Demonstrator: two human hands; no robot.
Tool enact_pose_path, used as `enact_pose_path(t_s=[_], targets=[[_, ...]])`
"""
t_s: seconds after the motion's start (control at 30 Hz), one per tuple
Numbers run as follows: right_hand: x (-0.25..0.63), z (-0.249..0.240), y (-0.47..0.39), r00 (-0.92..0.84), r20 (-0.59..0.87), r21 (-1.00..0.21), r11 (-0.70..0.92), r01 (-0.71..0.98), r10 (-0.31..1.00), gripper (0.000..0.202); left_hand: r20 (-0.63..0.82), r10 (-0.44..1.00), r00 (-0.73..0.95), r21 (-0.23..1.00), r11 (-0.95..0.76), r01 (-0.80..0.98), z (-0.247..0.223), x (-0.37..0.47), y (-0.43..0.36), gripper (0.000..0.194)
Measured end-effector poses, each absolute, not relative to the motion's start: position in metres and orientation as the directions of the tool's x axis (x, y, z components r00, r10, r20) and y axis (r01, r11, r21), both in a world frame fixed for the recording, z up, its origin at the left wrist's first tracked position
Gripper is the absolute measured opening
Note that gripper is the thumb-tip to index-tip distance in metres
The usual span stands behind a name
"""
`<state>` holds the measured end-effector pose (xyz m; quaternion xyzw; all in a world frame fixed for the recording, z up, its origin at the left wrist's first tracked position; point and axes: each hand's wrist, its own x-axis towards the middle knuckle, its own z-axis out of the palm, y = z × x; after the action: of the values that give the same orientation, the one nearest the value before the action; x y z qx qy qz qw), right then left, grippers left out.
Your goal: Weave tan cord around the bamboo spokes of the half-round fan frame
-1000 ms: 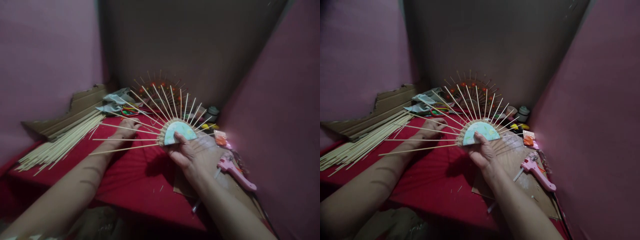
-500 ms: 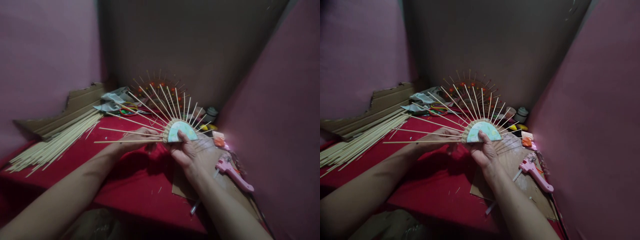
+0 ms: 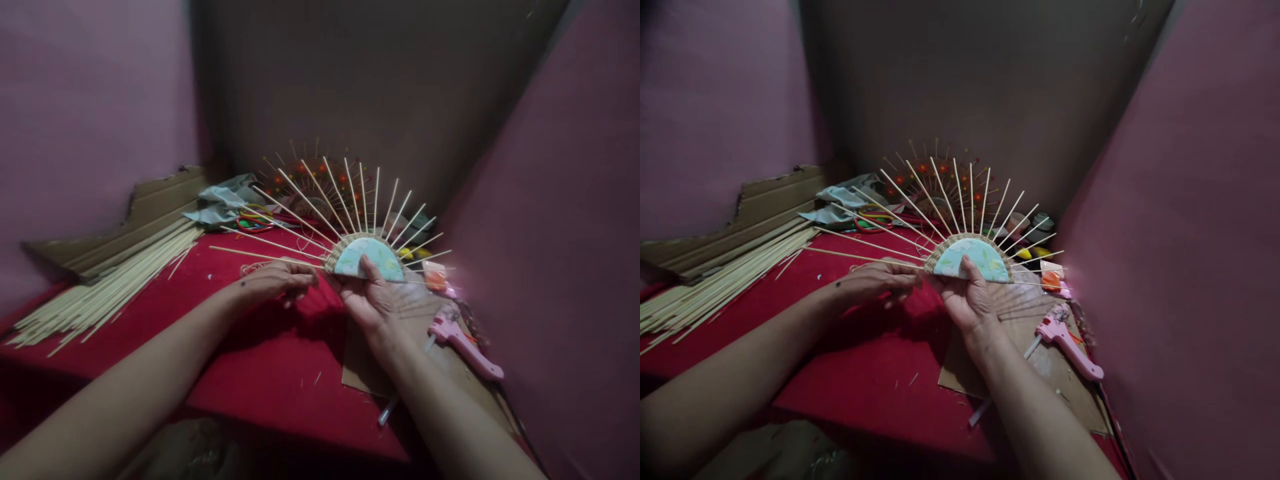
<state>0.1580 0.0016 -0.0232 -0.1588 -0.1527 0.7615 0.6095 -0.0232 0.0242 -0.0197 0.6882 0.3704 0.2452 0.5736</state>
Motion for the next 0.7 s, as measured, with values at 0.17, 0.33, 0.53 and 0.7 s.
enact_pose_path(t_s=[0.17, 0.33, 0.53, 0.7], targets=[[0.160, -0.029, 0.010, -0.097, -0.039, -0.482, -0.104, -0.870, 0.995, 0.012, -0.085, 0.716, 0.692, 0.939, -0.175, 0.296, -0.016, -0.025, 0.023, 0.030], [0.161, -0.029, 0.011, -0.056, -0.039, -0.529, -0.068, -0.846, 0.998, 0.014, -0.117, 0.698, 0.707, 0.942, -0.148, 0.302, -0.009, -0.029, 0.019, 0.029], [0.163, -0.030, 0.015, 0.009, 0.016, -0.548, 0.016, -0.836, 1.000, 0.015, -0.112, 0.771, 0.627, 0.947, -0.108, 0.301, -0.001, -0.045, 0.023, 0.027], [0.165, -0.031, 0.016, 0.052, 0.026, -0.562, 0.058, -0.825, 0.998, 0.018, -0.041, 0.911, 0.411, 0.942, -0.102, 0.319, 0.004, -0.071, 0.037, 0.025]])
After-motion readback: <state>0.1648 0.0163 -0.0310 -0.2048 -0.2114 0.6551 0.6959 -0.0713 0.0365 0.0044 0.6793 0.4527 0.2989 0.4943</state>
